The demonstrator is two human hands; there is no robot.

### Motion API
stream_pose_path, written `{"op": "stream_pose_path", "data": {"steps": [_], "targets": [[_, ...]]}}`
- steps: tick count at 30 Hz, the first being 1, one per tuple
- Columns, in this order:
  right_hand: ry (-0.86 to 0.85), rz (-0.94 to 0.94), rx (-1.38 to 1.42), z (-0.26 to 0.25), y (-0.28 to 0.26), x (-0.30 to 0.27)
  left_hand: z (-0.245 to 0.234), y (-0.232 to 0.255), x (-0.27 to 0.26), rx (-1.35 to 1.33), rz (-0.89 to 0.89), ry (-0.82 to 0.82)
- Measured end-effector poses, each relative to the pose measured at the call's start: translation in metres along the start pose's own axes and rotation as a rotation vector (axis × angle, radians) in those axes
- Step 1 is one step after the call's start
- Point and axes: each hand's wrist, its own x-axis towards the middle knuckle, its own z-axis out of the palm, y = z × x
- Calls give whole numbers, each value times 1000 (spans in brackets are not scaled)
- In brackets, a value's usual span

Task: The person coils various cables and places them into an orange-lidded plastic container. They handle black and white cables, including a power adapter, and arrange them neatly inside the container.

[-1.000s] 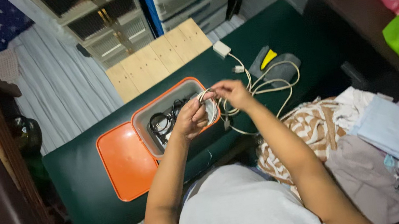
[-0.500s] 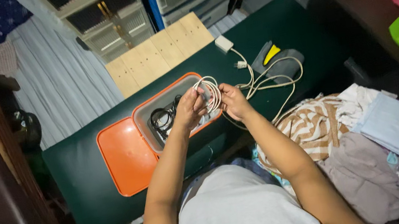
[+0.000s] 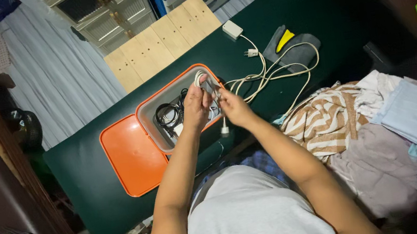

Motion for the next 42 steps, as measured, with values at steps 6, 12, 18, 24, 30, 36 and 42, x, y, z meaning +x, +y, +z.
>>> {"op": "stream_pose_path", "data": {"steps": [6, 12, 18, 24, 30, 36, 42], "targets": [[130, -27, 236, 18, -10, -15, -10, 16, -1, -75, -3, 11], [57, -399, -280, -8, -36, -19, -13, 39, 6, -422, -78, 14], [197, -391, -409, -12, -42, -12, -9, 23, 5, -622, -113, -98], [341, -519, -440, -15, -63, -6, 0, 11, 2, -480, -133, 0], [391, -238, -235, -19, -55, -4, -7, 7, 7, -116, -144, 98], [326, -234, -55, -14, -26, 1, -32, -19, 16, -44, -59, 261], [261, -289, -66, 0, -42, -1, -25, -50, 25, -42, -47, 367]]}}
